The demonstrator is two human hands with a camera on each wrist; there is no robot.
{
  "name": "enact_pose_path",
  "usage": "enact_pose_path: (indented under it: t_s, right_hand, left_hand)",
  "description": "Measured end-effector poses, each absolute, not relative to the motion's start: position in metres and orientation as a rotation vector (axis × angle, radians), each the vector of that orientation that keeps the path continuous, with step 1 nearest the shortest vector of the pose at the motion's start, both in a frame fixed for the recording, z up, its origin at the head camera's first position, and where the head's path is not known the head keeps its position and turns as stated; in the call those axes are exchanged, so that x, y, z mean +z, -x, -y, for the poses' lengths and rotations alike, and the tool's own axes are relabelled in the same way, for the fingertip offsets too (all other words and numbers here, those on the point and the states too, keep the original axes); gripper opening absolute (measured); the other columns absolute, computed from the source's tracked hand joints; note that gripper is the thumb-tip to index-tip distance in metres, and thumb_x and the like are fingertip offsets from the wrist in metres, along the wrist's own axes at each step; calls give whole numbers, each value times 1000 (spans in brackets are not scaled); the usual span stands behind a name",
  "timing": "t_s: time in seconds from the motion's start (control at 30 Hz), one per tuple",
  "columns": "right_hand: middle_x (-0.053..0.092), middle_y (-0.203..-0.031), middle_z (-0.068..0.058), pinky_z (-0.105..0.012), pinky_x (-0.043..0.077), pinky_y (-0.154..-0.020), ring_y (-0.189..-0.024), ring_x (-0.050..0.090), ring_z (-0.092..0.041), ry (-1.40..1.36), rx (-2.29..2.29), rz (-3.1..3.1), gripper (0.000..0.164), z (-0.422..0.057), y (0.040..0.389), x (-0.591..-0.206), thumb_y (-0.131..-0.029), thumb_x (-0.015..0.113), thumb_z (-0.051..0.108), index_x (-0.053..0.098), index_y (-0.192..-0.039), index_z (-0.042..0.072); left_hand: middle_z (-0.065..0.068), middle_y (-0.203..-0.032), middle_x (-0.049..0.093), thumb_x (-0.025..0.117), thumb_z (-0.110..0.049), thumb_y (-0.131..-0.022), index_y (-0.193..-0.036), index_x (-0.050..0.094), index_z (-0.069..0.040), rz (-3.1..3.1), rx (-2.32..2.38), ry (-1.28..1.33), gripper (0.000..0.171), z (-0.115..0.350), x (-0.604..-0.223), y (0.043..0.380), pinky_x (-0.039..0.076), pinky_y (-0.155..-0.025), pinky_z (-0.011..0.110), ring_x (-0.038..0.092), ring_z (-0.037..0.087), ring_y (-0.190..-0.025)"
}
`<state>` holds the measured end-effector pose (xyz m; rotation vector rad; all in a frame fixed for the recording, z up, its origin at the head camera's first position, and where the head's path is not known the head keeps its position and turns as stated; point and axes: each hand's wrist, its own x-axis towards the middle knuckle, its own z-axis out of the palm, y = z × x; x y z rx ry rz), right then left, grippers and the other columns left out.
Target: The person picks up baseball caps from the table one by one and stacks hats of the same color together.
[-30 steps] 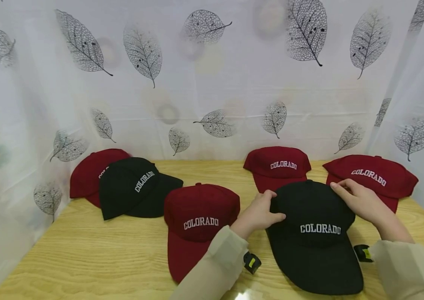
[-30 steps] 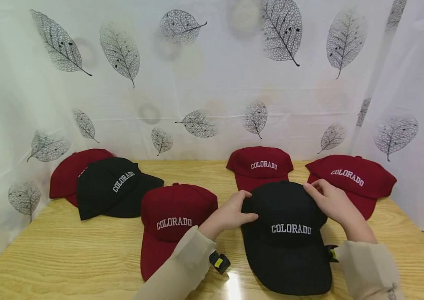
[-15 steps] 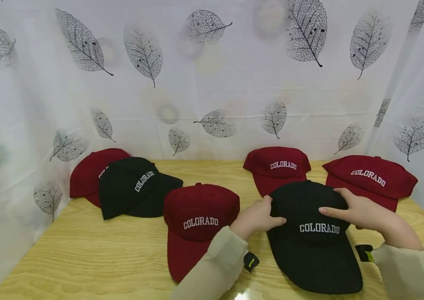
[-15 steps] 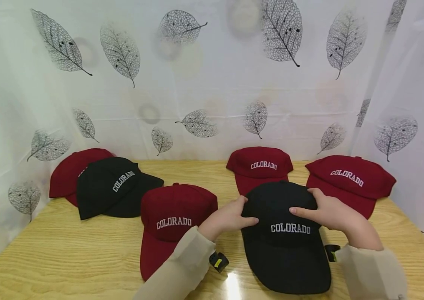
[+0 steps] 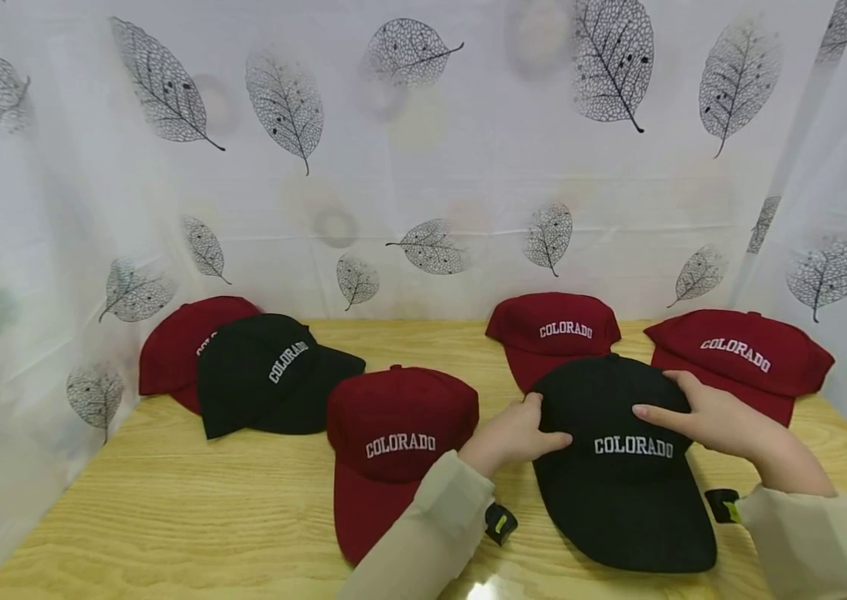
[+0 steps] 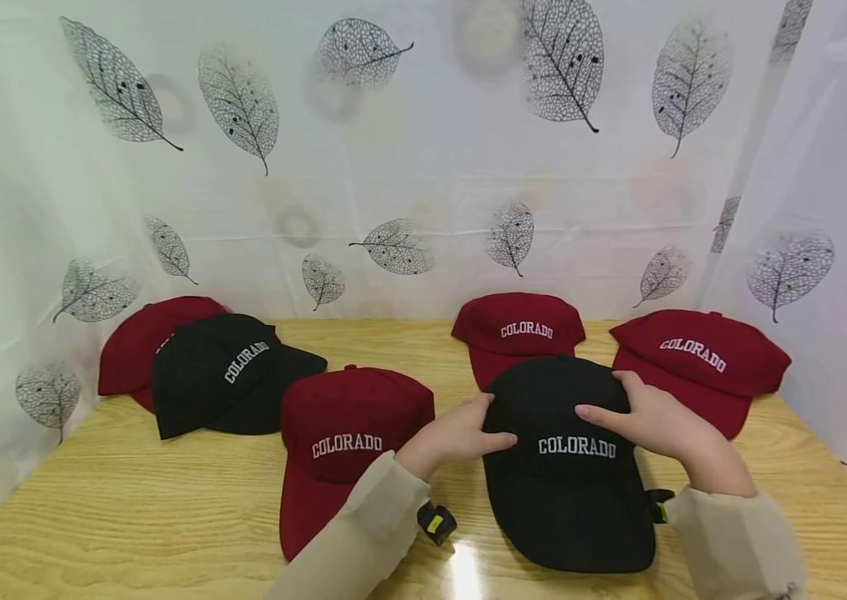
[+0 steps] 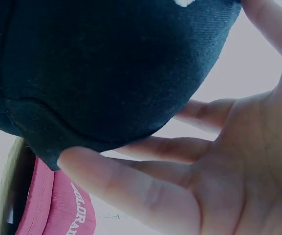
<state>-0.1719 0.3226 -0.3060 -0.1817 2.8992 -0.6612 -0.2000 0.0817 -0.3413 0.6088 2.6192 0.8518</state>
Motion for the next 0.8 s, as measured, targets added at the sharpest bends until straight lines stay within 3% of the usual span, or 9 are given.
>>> enact_pose_path:
  t_s: [0.8]
  right_hand:
    - [41,-116,-36,-57,37,-78,-101,44,-46,178,-617,-2904,83,-320,170,-306,-84,50,48,22,-126,-17]
  left_hand:
    - [6,-128,45,60,-40,-81,-132,35,-3,-2611,836,-595,68,-80,-339,198,35,-93,27,43,14,-114]
